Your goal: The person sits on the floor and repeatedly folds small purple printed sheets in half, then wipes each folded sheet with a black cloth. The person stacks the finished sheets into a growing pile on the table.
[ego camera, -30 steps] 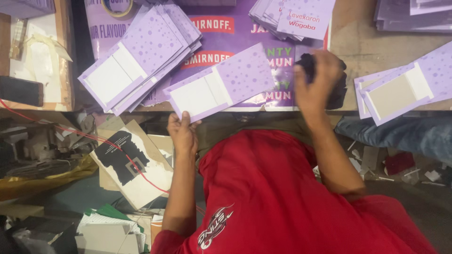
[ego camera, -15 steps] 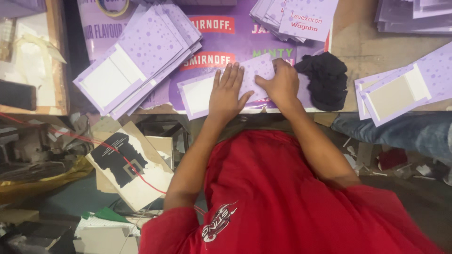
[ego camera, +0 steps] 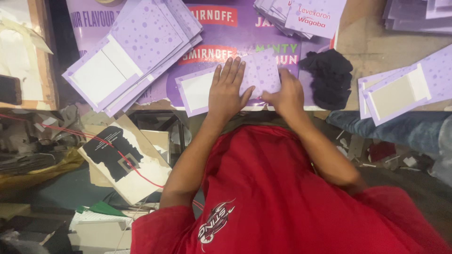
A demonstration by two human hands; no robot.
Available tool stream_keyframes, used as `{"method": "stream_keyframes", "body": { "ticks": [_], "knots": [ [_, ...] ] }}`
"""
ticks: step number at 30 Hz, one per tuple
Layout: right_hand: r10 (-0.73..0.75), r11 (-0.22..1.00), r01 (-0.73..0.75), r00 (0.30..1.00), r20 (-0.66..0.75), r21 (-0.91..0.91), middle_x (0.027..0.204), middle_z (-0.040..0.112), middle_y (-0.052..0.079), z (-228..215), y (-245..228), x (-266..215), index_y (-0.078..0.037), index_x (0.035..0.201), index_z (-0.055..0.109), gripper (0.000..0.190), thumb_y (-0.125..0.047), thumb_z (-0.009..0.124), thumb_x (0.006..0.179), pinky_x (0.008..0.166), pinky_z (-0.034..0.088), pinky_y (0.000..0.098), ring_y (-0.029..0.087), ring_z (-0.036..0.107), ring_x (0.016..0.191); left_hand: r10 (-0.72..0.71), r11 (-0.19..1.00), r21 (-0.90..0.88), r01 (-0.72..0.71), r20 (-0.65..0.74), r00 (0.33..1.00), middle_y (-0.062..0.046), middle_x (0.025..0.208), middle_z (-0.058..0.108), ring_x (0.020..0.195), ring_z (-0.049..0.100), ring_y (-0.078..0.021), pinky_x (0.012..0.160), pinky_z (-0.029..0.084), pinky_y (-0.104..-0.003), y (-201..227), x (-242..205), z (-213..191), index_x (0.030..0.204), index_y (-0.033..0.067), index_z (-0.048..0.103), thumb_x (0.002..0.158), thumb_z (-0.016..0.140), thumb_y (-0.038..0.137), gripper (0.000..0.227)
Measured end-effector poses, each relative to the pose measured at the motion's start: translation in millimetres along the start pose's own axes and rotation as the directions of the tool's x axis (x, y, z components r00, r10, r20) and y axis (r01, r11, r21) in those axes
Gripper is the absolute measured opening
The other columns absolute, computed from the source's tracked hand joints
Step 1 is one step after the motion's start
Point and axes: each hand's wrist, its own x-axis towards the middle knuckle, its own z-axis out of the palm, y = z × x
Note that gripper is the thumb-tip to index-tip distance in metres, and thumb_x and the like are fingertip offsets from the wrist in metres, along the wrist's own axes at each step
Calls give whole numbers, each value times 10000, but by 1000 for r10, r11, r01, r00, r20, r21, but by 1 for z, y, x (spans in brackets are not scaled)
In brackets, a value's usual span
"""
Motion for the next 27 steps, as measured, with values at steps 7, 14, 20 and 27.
{"method": "stream_keyframes", "body": {
  "ticks": [7,14,20,27],
  "knots": [
    [185,977,-192,979,83,92,941,766,162,-1,11,-5,13,1112,664,599,-193,921,611,712,584,385,300,761,817,28,1000,-8,-28,3,1000,-198,1552,485,1484,409,-348,1235,293,-529,-2,-5,3,1482,-11,513,962,725,405,699],
    [157,986,-157,988,1,59,991,692,111,-7,4,-9,-36,1130,685,635,-235,938,583,748,572,390,284,704,853,29,1000,-9,-29,22,999,-204,1559,473,1490,396,-354,1237,287,-525,-2,-3,1,1479,-15,508,964,717,408,699],
    [202,975,-209,976,-83,-80,1108,588,97,5,-1,-2,-85,1077,649,648,-254,956,532,824,548,436,314,642,1003,27,1000,-7,-27,39,999,-202,1560,470,1495,388,-350,1240,275,-521,-4,0,-1,1485,-11,505,966,711,416,703],
    [166,983,-177,971,-171,-49,1121,599,105,18,-1,33,-91,1109,607,714,-262,967,516,786,546,428,319,652,987,28,1000,-11,-28,75,997,-203,1561,470,1494,383,-354,1240,270,-523,-2,-2,-4,1488,-15,502,970,701,412,700]
  ]
}}
